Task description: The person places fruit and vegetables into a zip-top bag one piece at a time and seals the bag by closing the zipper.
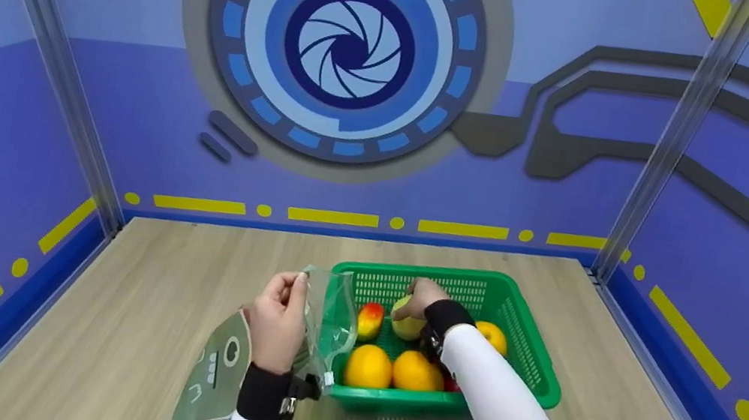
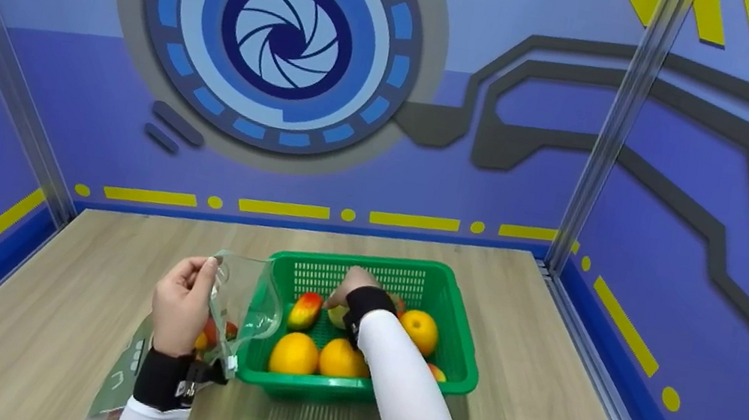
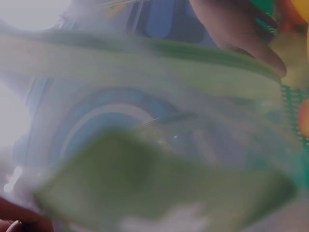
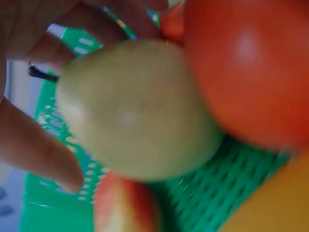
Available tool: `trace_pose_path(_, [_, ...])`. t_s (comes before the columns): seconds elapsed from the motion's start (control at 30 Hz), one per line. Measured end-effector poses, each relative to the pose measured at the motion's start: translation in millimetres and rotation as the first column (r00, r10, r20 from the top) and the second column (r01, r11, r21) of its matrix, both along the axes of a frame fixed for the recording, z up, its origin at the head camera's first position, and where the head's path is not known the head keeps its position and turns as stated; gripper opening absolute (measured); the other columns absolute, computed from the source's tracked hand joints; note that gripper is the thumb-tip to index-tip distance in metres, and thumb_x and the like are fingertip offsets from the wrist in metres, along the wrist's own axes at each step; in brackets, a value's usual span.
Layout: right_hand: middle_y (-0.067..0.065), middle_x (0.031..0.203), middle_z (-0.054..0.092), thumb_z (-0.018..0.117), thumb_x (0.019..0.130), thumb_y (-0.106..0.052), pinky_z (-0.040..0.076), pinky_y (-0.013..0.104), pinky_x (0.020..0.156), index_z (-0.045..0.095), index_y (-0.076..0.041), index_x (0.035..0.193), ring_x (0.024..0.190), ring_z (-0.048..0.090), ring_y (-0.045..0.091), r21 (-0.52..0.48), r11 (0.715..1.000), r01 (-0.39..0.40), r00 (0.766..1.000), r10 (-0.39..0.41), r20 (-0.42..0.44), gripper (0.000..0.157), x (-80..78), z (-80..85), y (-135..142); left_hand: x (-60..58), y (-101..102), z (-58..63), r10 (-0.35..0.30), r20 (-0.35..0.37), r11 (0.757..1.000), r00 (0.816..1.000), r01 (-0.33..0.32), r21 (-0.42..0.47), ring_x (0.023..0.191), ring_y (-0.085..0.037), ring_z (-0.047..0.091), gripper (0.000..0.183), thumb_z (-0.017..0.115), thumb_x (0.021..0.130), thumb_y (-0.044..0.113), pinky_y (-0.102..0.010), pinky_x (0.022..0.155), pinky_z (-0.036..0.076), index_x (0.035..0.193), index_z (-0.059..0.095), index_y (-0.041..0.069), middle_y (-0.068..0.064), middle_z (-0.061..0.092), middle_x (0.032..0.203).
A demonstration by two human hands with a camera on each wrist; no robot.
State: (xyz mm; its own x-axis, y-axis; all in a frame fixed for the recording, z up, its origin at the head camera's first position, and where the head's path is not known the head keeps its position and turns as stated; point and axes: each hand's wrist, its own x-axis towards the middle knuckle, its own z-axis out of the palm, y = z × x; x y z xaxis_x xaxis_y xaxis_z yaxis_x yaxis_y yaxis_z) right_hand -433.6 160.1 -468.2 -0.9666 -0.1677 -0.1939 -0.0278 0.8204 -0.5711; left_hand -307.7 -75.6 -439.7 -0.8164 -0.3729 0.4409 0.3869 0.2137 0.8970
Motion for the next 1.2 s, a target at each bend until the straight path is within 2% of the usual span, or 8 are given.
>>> trace_pose_path(0.07, [0.022, 0.135, 0.061, 0.084, 0.085, -0.024, 0.053, 0.044, 0.1, 0.058, 0.004, 0.136, 0.119, 0.061, 0.035, 0.042, 0.999, -0.018, 1.0, 0.019, -0.014, 0.063, -0.5, -1.2, -0.6, 0.3, -0.3, 0.1, 0.001, -0.002, 1.0, 1.0, -0.001, 0.0, 0.059, -0.01, 0.042, 0.016, 0.063, 0.103, 0.012, -0.02, 0.053, 0.033, 0.1, 0.068, -0.002, -0.002, 0.045, 0.07])
trace_pose_path(0.2, [0.02, 0.135, 0.061, 0.087, 0.083, -0.028, 0.053, 0.044, 0.1, 0.056, 0.001, 0.139, 0.116, 0.061, 0.032, 0.039, 0.999, -0.014, 1.0, 0.014, 0.016, 0.071, -0.1, -6.5, -0.9, 0.7, -0.6, -0.2, 0.004, 0.0, 1.0, 1.0, -0.004, 0.0, 0.059, -0.011, 0.043, 0.015, 0.063, 0.103, 0.012, -0.02, 0.054, 0.034, 0.1, 0.068, -0.002, -0.003, 0.047, 0.071])
trace_pose_path(0.37, [0.017, 0.138, 0.06, 0.088, 0.081, -0.037, 0.049, 0.046, 0.107, 0.044, -0.003, 0.151, 0.117, 0.059, 0.028, 0.074, 0.997, -0.033, 0.993, 0.025, 0.115, 0.089, -2.4, -16.1, 1.2, 0.6, -0.5, -1.1, 0.009, 0.013, 1.0, 1.0, -0.009, 0.003, 0.061, -0.012, 0.044, 0.015, 0.063, 0.103, 0.011, -0.02, 0.054, 0.035, 0.1, 0.068, -0.002, -0.003, 0.048, 0.072])
trace_pose_path(0.5, [0.014, 0.135, 0.062, 0.088, 0.08, -0.038, 0.049, 0.044, 0.105, 0.04, -0.007, 0.154, 0.114, 0.059, 0.025, 0.087, 0.995, -0.045, 0.988, 0.031, 0.15, 0.093, -8.8, -26.2, 4.2, 0.2, -0.2, -1.0, 0.008, 0.005, 1.0, 1.0, -0.008, -0.001, 0.06, -0.011, 0.044, 0.014, 0.063, 0.102, 0.011, -0.02, 0.054, 0.034, 0.1, 0.069, -0.002, -0.003, 0.047, 0.071])
trace_pose_path(0.67, [0.014, 0.13, 0.063, 0.089, 0.079, -0.036, 0.051, 0.043, 0.101, 0.04, -0.007, 0.154, 0.11, 0.06, 0.025, 0.063, 0.996, -0.062, 0.989, 0.053, 0.136, 0.094, -11.9, -29.9, 5.9, 0.3, -0.1, -1.6, 0.005, -0.008, 1.0, 1.0, -0.005, -0.001, 0.059, -0.01, 0.043, 0.015, 0.063, 0.102, 0.011, -0.02, 0.054, 0.035, 0.1, 0.068, -0.003, -0.003, 0.048, 0.071])
trace_pose_path(0.87, [0.017, 0.137, 0.061, 0.088, 0.078, -0.03, 0.05, 0.044, 0.103, 0.038, -0.003, 0.155, 0.116, 0.06, 0.028, 0.073, 0.994, -0.078, 0.994, 0.071, 0.088, 0.097, -10.6, -30.5, 6.7, 0.5, 0.1, -2.2, 0.005, -0.005, 1.0, 1.0, -0.005, -0.008, 0.059, -0.01, 0.043, 0.016, 0.063, 0.102, 0.012, -0.02, 0.054, 0.035, 0.1, 0.068, -0.002, -0.002, 0.046, 0.07])
trace_pose_path(1.03, [0.018, 0.135, 0.061, 0.087, 0.077, -0.029, 0.052, 0.042, 0.1, 0.039, -0.003, 0.154, 0.113, 0.06, 0.028, 0.075, 0.994, -0.082, 0.996, 0.08, 0.036, 0.094, -8.7, -26.6, 6.7, -0.5, 0.2, -2.2, -0.005, -0.008, 1.0, 1.0, 0.005, -0.004, 0.061, -0.011, 0.043, 0.016, 0.063, 0.103, 0.012, -0.019, 0.055, 0.035, 0.101, 0.068, -0.003, -0.003, 0.046, 0.071])
trace_pose_path(1.2, [0.016, 0.125, 0.063, 0.088, 0.076, -0.026, 0.053, 0.039, 0.091, 0.045, -0.005, 0.147, 0.103, 0.06, 0.025, 0.003, 0.998, -0.063, 0.998, 0.063, 0.029, 0.086, -5.5, -16.4, 6.3, -0.9, 0.8, -0.9, -0.01, 0.004, 1.0, 1.0, 0.01, 0.001, 0.061, -0.012, 0.044, 0.015, 0.062, 0.103, 0.012, -0.019, 0.055, 0.036, 0.102, 0.068, -0.002, -0.003, 0.046, 0.071])
